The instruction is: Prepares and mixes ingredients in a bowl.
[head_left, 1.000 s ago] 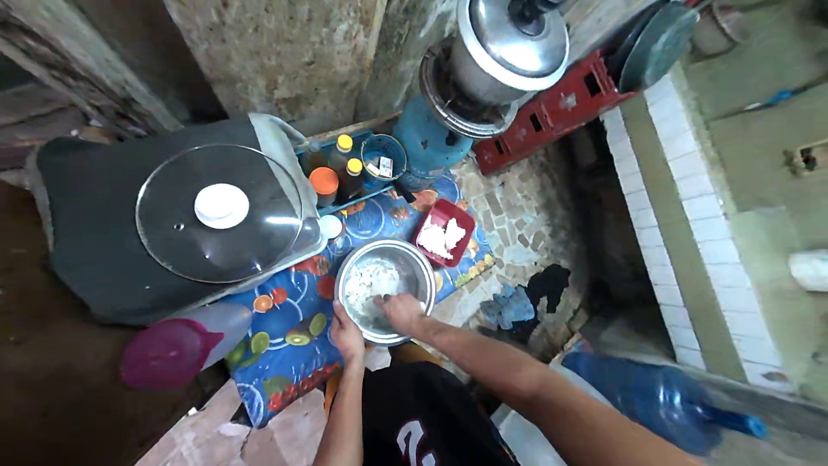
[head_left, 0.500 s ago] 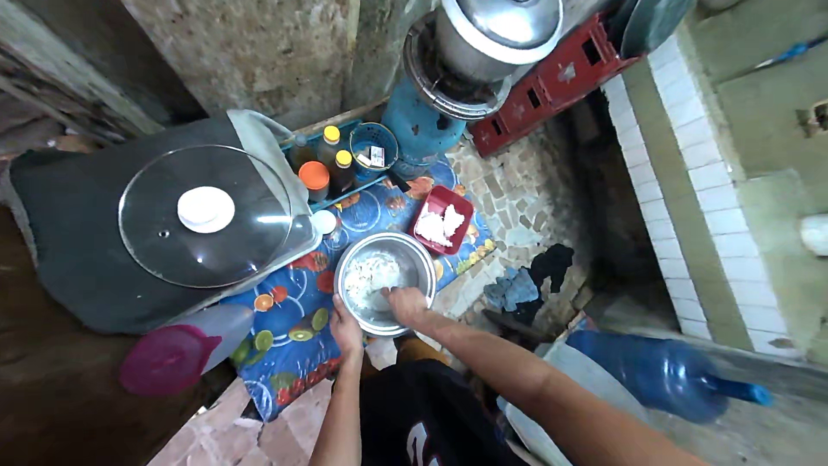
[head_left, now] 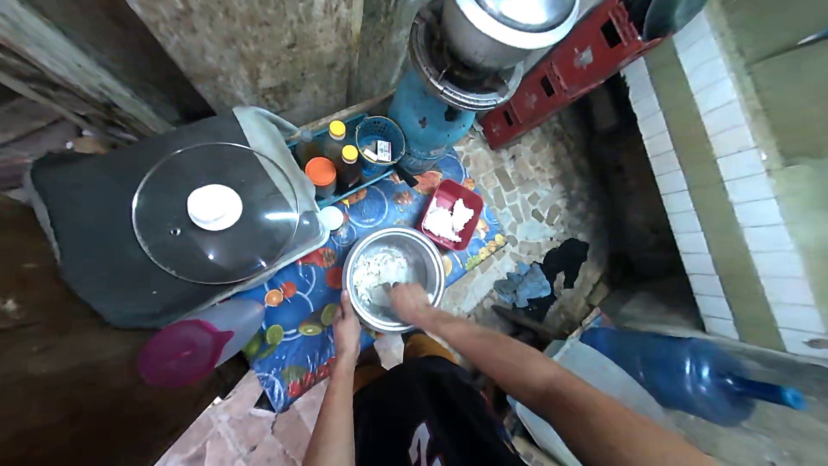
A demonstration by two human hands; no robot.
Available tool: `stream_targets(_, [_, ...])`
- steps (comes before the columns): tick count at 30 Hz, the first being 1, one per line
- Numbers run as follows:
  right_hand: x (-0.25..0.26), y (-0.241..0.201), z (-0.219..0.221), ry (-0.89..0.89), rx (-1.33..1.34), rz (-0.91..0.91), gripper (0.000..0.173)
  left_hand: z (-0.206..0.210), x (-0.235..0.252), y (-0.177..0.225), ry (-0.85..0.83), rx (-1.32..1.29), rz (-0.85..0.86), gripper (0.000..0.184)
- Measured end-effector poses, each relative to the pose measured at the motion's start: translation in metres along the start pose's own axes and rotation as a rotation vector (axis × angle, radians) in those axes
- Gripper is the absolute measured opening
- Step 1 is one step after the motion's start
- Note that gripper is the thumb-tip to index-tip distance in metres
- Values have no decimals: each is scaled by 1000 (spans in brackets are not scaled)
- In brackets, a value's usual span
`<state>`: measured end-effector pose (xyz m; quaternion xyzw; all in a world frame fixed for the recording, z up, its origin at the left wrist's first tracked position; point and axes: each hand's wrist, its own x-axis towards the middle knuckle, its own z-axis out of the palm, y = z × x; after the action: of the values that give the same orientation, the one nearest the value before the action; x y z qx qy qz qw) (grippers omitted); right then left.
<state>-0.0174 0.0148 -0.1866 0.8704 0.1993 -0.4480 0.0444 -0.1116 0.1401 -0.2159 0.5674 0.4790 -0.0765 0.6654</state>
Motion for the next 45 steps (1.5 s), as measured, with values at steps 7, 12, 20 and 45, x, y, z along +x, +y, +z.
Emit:
stream_targets(7, [-9,14,-32,33,39,99,49,-5,-1,3,-27,-47,-36,58])
stream_targets(12, [5,12,-25,48,61,121,53,-5,0,5,-61,-45,-48,59])
stream_targets(20, [-12,-2,-27,62,17,93,51,-8,3,0,-50,-29,-37,60])
stream_targets(45, [10,23,-48,196,186,-62,40,24,-11,12,113,-149,17,65])
